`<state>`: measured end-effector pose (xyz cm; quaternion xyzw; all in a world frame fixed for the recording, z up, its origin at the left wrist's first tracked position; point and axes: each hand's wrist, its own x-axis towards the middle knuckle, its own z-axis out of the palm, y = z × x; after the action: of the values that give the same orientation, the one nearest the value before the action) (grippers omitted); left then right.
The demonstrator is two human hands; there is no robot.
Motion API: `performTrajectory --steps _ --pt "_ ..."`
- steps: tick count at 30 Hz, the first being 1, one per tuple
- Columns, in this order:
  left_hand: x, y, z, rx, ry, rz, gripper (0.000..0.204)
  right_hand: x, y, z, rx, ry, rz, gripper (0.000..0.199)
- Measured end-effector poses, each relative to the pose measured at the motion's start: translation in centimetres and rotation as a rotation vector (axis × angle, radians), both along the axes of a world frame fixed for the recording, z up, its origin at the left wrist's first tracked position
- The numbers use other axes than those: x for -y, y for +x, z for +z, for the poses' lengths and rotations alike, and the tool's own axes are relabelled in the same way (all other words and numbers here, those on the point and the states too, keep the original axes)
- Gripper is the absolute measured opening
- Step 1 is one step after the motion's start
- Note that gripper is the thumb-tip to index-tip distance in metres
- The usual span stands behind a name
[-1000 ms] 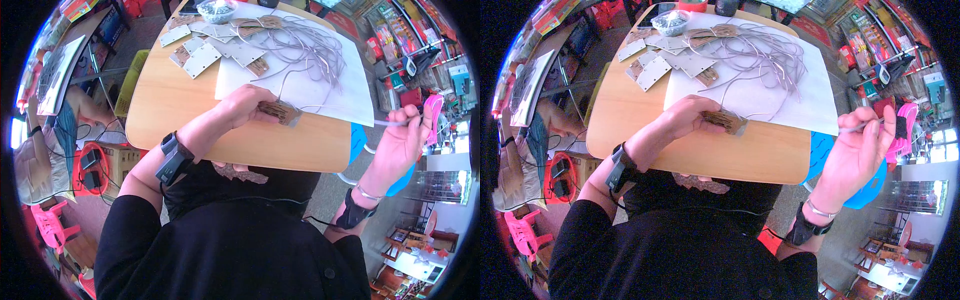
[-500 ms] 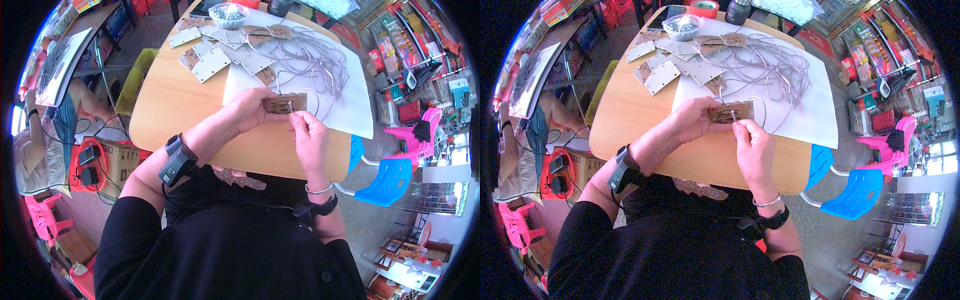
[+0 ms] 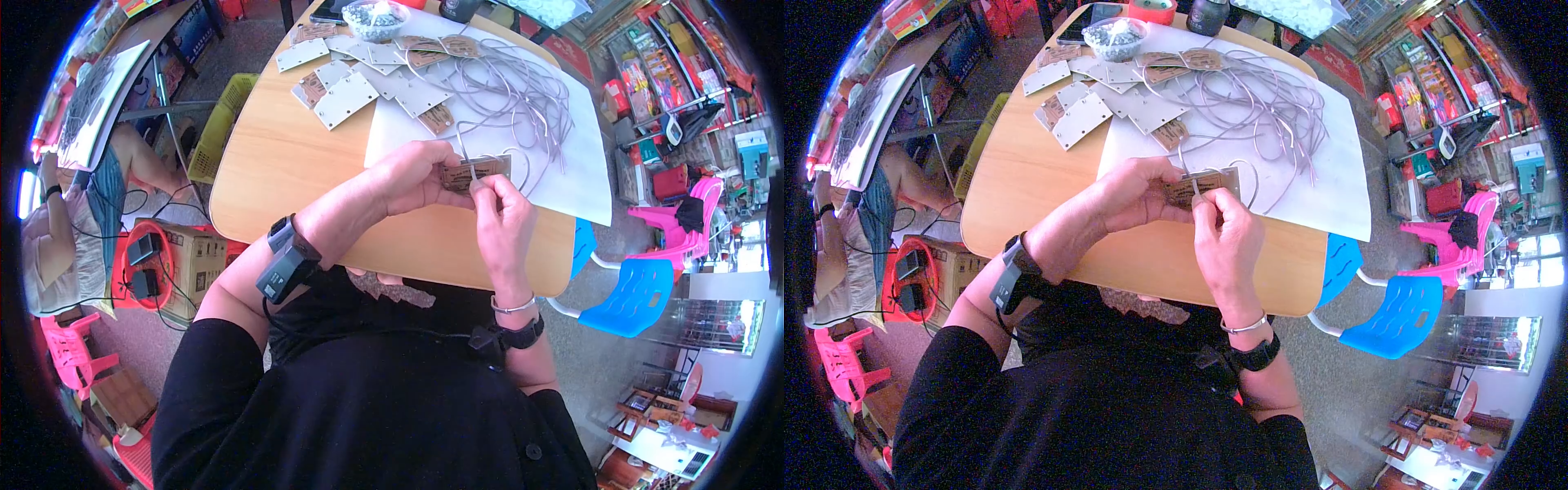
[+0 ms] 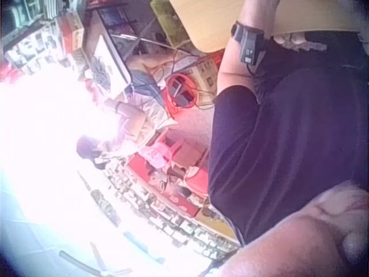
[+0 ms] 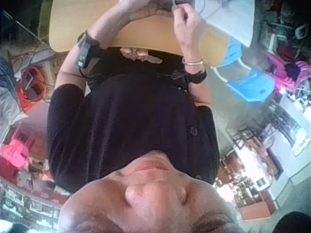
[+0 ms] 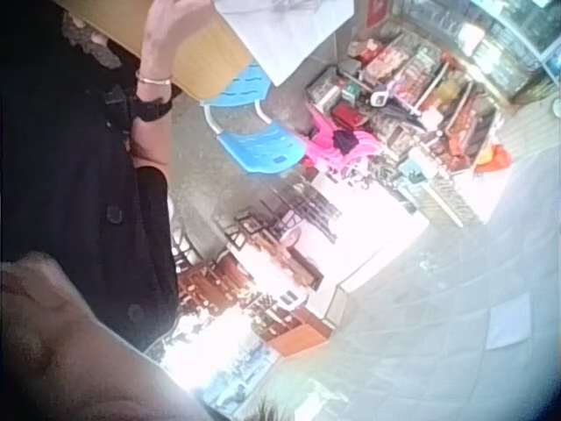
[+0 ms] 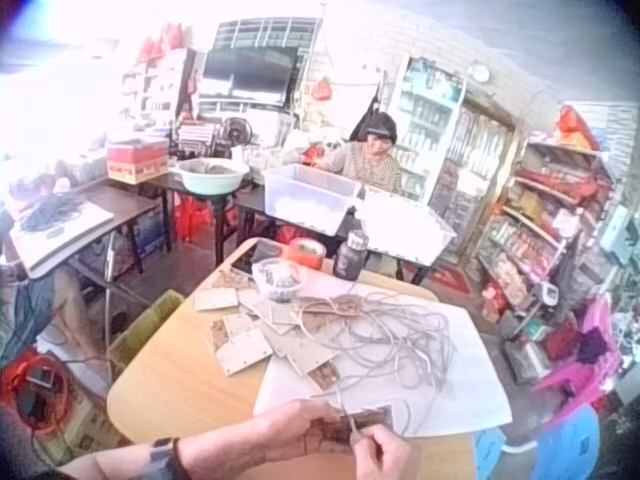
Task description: Threading long laces through pre-punched holes in leather shoe upper components.
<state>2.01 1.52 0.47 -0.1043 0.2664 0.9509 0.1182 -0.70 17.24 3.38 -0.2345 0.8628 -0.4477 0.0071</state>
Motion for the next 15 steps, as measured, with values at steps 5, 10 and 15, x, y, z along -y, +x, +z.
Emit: performTrajectory --steps 5,10,15 --pt "0.4 0.5 0.5 -0.082 -0.056 -0.142 0.030 -0.3 -0.2 -0.3 -0.156 -0.083 0.059 0.012" --pt "0.9 0.3 0.0 -0.092 -0.096 -0.231 0.027 -0.7 0.3 0.3 -0.074 -0.118 0.078 0.010" --pt "0.8 0.3 0.3 -0.136 -0.147 -0.259 0.033 -0.9 0.5 0.5 -0.044 -0.158 0.061 0.008"
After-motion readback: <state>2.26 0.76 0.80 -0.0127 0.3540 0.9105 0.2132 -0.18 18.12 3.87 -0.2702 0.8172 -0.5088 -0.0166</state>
